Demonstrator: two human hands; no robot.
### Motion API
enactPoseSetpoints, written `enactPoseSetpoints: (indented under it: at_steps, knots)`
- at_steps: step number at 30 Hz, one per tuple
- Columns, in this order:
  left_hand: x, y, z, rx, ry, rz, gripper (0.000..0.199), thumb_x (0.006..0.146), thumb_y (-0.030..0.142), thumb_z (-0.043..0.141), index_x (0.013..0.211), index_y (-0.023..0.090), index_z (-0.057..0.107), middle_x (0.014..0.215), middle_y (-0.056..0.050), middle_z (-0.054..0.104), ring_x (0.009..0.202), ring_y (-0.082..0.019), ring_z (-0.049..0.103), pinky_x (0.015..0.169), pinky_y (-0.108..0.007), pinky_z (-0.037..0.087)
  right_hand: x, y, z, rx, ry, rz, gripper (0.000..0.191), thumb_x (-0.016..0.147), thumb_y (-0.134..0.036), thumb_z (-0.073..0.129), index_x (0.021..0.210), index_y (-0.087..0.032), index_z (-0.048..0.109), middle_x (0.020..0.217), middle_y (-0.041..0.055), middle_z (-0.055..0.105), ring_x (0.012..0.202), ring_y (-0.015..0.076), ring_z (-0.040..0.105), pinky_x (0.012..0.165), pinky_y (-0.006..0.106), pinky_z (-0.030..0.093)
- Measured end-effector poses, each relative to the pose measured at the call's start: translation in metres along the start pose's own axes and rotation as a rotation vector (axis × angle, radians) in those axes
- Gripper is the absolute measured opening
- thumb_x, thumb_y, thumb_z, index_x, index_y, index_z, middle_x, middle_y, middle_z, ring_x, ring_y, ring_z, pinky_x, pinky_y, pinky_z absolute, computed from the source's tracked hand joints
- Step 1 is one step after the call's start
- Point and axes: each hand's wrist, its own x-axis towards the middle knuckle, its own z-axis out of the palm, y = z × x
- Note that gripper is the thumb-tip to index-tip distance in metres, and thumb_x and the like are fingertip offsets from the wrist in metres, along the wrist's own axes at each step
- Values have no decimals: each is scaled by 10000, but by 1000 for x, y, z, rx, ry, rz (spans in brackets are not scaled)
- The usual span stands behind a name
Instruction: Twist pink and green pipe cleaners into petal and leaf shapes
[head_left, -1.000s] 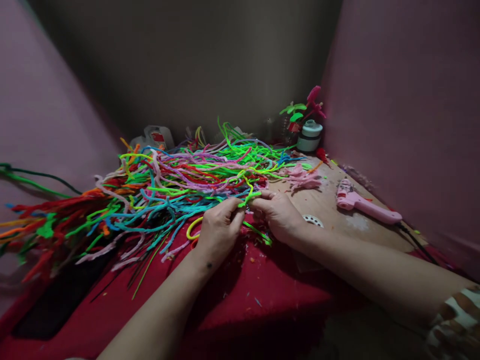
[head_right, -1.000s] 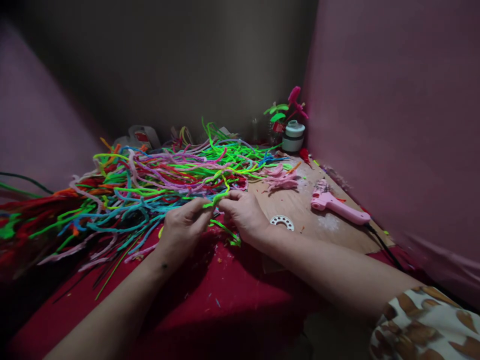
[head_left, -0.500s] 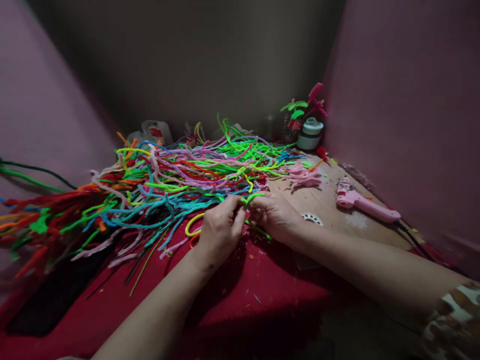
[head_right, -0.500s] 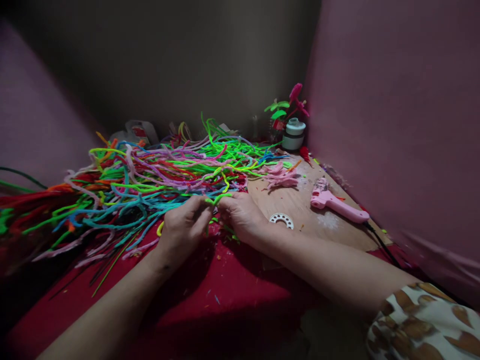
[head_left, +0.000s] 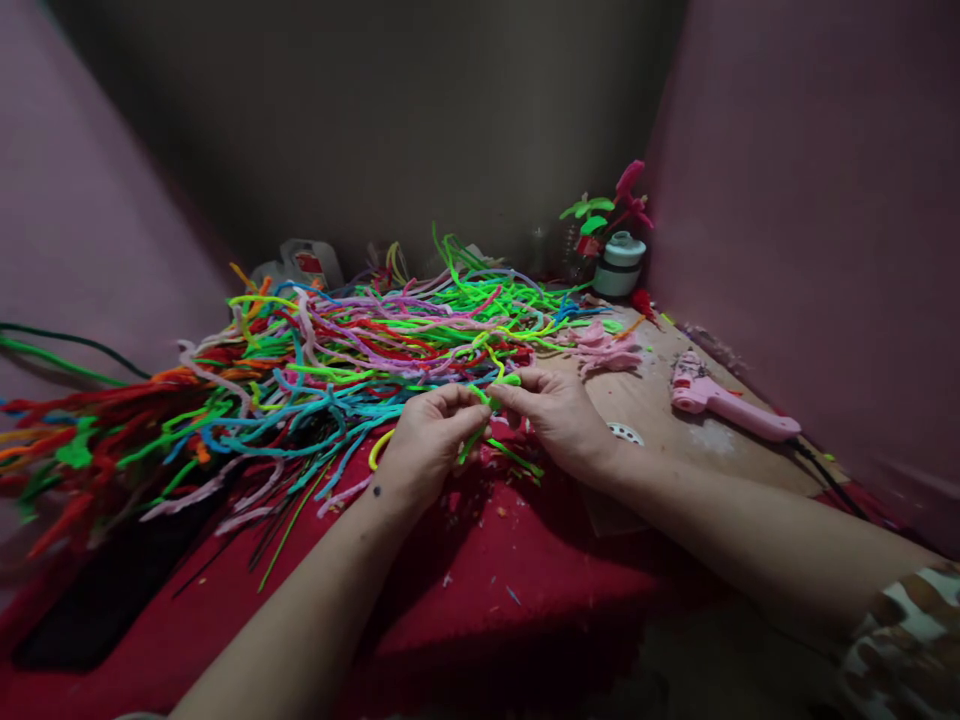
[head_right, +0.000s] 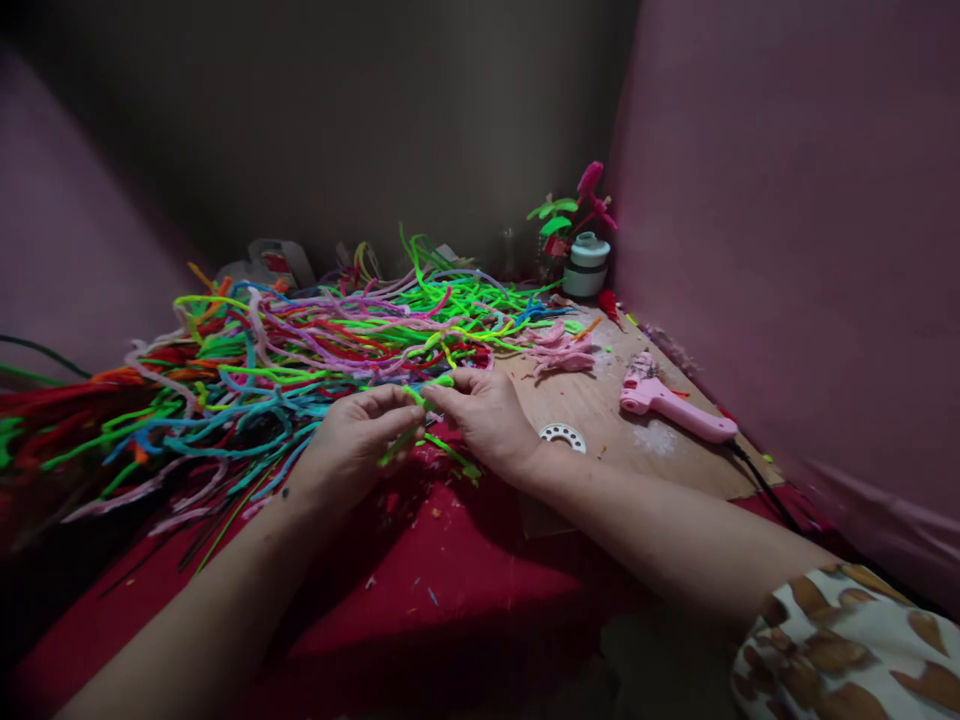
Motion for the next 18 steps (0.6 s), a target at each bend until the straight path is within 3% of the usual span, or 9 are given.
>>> enactPoseSetpoints:
  at_steps: [3,7,9,15,18]
  knots:
    - [-2,3,4,94,37,58,156,665,270,652,661,140,566,485,63,485,391,-41,372,381,-178,269,0,1,0,-129,19,-38,305,758,-307,586,512,-160,481,495,-43,408,484,74,343,488,246,266]
    - [-2,3,7,180,115,78,129,672,210,605,585,138,541,436,73,433,374,-30,332,374,-171,243,-1,4,0,-319,82,-235,246,762,-236,576,538,-158,512,539,-32,421,547,88,364,542,254,273]
    - [0,2,6,185,100,76,138,680,215,603,583,142,538,426,70,438,360,-34,340,364,-171,247,-1,3,0,-346,102,-260,249,756,-215,574,526,-156,501,531,-33,412,544,85,360,540,252,271]
    - [5,-3,-6,-68,-116,-70,181,696,276,639,617,144,543,481,43,502,327,-42,350,308,-174,274,1,-3,0,-52,0,21,296,734,-277,589,490,-155,473,461,-44,414,453,71,363,446,228,277]
    - [5,-4,-10,-118,-166,-79,161,711,270,643,662,136,568,551,24,548,369,-49,420,324,-170,343,3,-3,-2,3,1,33,277,727,-271,594,505,-153,478,454,-46,433,433,68,380,424,218,293]
